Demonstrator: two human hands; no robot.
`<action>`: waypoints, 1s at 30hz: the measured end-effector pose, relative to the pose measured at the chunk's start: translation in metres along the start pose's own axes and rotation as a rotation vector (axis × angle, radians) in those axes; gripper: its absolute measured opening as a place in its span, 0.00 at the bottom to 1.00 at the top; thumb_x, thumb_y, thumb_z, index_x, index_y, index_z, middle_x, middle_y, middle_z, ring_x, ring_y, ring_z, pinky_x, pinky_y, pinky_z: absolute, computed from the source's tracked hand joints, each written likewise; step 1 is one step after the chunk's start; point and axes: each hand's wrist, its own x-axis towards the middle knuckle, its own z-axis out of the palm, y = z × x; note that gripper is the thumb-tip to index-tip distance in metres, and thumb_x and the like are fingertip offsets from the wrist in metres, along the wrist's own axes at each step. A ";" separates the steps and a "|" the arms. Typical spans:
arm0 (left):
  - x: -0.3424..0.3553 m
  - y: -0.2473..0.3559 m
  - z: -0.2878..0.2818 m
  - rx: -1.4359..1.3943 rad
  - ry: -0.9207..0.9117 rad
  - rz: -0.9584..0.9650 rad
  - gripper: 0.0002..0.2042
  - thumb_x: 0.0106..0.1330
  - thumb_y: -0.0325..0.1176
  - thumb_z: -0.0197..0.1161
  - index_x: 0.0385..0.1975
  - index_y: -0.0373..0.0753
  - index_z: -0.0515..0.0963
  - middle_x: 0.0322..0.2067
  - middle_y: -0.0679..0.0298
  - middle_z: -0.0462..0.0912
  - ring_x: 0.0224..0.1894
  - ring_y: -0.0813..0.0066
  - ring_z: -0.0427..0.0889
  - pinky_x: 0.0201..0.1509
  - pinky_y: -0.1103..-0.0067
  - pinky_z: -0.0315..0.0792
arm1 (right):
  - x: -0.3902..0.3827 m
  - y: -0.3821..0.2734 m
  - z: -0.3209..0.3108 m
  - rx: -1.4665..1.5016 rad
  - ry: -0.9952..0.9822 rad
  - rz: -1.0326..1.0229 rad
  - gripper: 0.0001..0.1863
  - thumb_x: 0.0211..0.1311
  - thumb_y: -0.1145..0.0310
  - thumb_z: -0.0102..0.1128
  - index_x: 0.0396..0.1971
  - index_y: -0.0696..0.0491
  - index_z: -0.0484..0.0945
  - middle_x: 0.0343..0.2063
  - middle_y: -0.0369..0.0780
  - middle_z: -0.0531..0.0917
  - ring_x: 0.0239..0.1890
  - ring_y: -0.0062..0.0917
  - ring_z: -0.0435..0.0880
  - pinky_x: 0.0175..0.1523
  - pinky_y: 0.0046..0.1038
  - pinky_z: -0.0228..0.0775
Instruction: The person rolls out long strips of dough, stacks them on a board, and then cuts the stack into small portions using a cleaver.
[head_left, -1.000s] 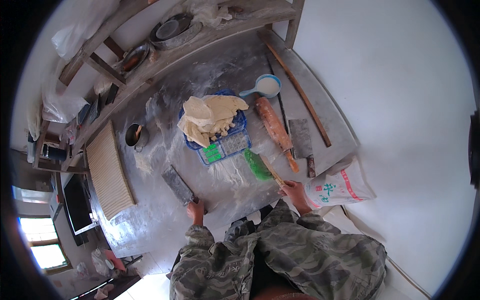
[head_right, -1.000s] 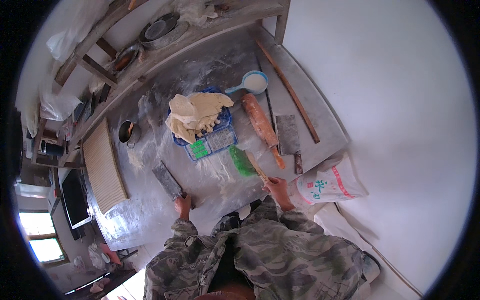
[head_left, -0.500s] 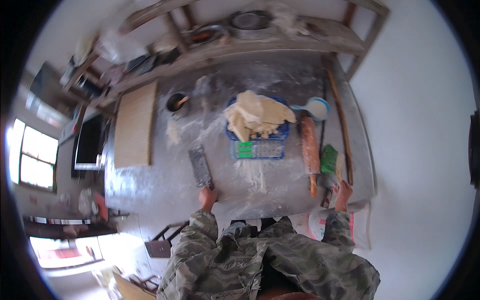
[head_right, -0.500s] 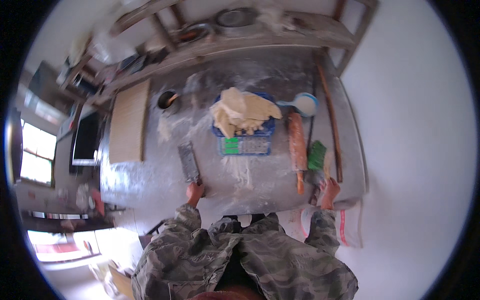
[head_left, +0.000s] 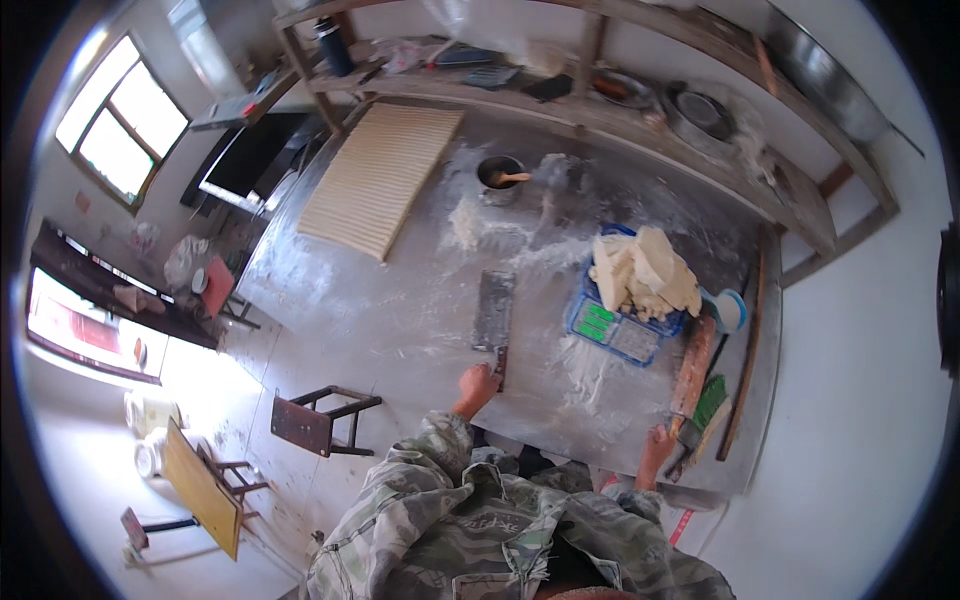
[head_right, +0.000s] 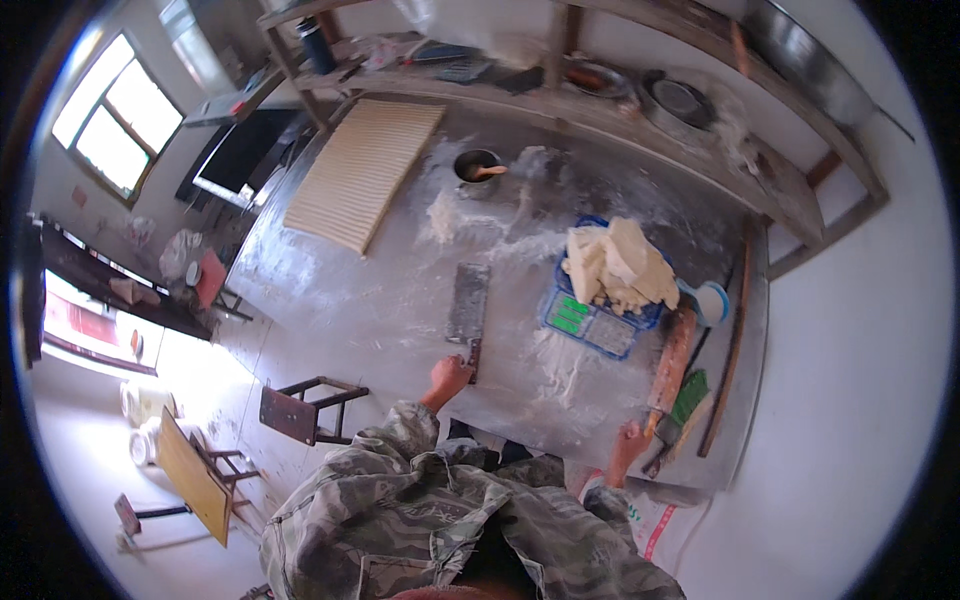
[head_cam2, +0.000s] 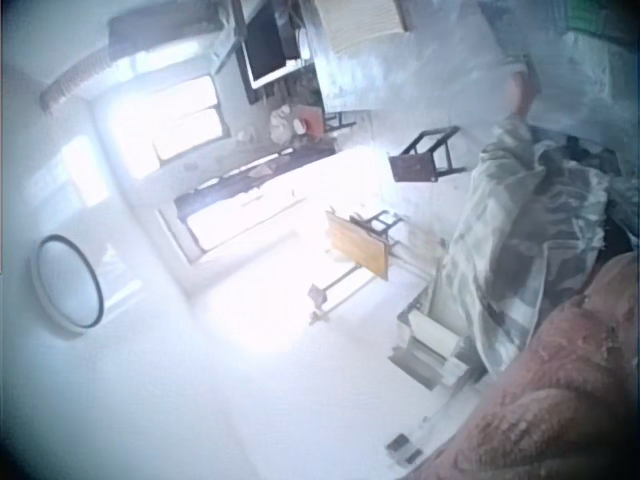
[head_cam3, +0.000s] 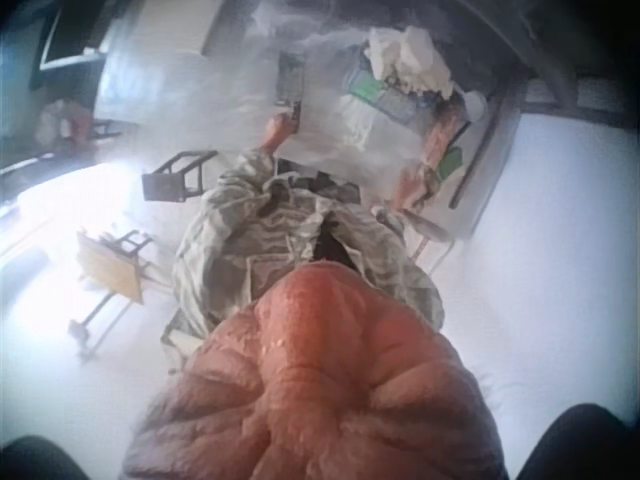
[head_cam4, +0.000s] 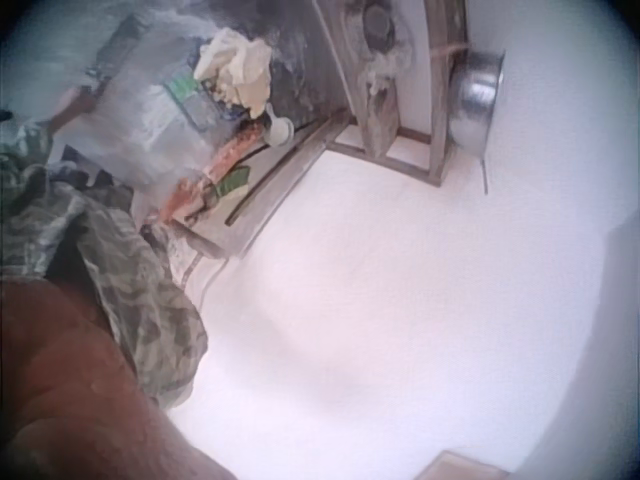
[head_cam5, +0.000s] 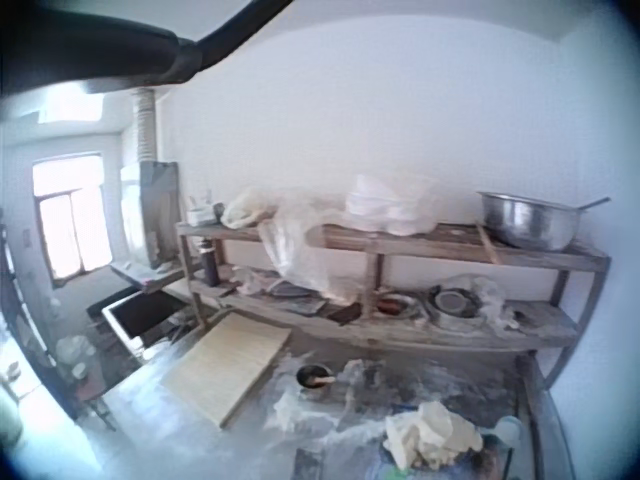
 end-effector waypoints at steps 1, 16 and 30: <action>-0.004 -0.023 -0.003 -0.060 0.056 -0.010 0.15 0.60 0.44 0.60 0.33 0.38 0.82 0.36 0.49 0.85 0.42 0.46 0.84 0.45 0.56 0.77 | -0.015 -0.028 0.020 -0.037 -0.108 0.016 0.15 0.59 0.71 0.61 0.42 0.66 0.82 0.30 0.48 0.87 0.36 0.30 0.87 0.45 0.31 0.77; 0.003 -0.017 -0.080 -1.074 0.100 0.521 0.19 0.70 0.39 0.61 0.53 0.32 0.77 0.44 0.60 0.84 0.41 0.69 0.82 0.48 0.72 0.76 | -0.120 -0.322 0.287 0.353 -0.627 -0.323 0.20 0.73 0.64 0.52 0.54 0.63 0.78 0.50 0.51 0.84 0.55 0.40 0.82 0.60 0.34 0.72; 0.013 -0.277 -0.177 -0.318 0.343 -0.116 0.16 0.60 0.40 0.62 0.44 0.40 0.85 0.37 0.48 0.86 0.41 0.47 0.85 0.45 0.62 0.78 | -0.124 -0.235 0.303 -0.093 -0.672 -0.277 0.21 0.64 0.60 0.61 0.48 0.64 0.81 0.36 0.52 0.87 0.40 0.42 0.88 0.46 0.36 0.77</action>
